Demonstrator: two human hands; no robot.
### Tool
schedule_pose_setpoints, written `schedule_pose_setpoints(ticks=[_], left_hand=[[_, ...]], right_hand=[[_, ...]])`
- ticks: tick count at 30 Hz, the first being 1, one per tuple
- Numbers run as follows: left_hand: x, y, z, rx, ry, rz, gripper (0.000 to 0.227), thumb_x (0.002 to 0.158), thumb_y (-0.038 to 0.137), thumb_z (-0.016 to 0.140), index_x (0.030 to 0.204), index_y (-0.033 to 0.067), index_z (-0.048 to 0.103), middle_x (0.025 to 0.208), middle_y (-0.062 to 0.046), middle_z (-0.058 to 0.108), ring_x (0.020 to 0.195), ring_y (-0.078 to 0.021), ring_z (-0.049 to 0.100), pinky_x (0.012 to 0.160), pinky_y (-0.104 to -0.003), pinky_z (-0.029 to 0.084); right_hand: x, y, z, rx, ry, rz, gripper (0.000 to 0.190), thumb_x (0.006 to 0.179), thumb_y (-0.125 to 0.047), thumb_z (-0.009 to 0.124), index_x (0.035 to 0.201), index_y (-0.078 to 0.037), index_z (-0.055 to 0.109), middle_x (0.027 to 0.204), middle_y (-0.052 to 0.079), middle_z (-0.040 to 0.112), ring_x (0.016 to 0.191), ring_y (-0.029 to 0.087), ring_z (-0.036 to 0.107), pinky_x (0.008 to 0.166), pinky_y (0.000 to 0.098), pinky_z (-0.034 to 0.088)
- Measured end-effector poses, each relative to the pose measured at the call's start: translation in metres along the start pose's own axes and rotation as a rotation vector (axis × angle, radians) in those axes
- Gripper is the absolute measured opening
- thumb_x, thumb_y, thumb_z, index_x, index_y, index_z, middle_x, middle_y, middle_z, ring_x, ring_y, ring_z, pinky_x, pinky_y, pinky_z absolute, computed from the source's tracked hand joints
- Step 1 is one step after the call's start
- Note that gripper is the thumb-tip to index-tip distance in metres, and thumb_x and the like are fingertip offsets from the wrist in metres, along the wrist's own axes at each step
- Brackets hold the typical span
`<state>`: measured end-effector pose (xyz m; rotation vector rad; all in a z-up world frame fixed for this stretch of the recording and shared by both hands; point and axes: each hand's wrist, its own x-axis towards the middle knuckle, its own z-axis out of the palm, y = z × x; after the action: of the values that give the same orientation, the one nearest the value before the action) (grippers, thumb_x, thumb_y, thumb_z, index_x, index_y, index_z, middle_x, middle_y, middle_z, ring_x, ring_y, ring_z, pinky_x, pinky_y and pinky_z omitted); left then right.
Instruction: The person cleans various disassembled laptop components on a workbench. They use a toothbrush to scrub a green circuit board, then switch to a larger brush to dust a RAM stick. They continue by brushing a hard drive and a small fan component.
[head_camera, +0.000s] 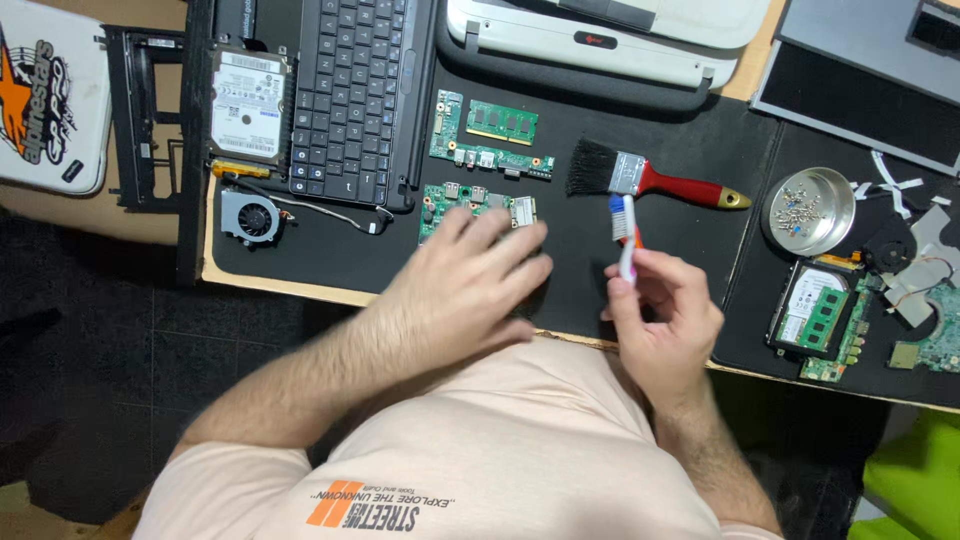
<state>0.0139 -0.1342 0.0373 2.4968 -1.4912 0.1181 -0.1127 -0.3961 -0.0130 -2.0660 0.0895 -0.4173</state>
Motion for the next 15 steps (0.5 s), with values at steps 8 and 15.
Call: schedule_pose_setpoints(ticks=[8, 15], left_hand=[[-0.023, -0.009, 0.017, -0.019, 0.012, -0.005, 0.077, 0.080, 0.062, 0.107, 0.141, 0.0259, 0.078, 0.151, -0.002, 0.073, 0.128, -0.0340, 0.065, 0.094, -0.052, 0.053], [-0.003, -0.022, 0.000, -0.123, 0.009, -0.016, 0.077, 0.094, 0.084, 0.095, 0.130, 0.0178, 0.078, 0.134, -0.005, 0.073, 0.119, -0.0348, 0.062, 0.089, -0.054, 0.050]], right_hand=[[0.013, 0.020, -0.033, -0.356, 0.042, -0.114, 0.033, 0.117, 0.005, 0.092, 0.146, 0.009, 0.078, 0.131, 0.024, 0.084, 0.091, 0.026, 0.080, 0.084, 0.0375, 0.066], [0.013, 0.038, -0.041, -0.192, 0.073, 0.053, 0.032, 0.120, 0.009, 0.085, 0.149, 0.011, 0.072, 0.128, 0.027, 0.085, 0.097, 0.023, 0.078, 0.087, 0.0316, 0.064]])
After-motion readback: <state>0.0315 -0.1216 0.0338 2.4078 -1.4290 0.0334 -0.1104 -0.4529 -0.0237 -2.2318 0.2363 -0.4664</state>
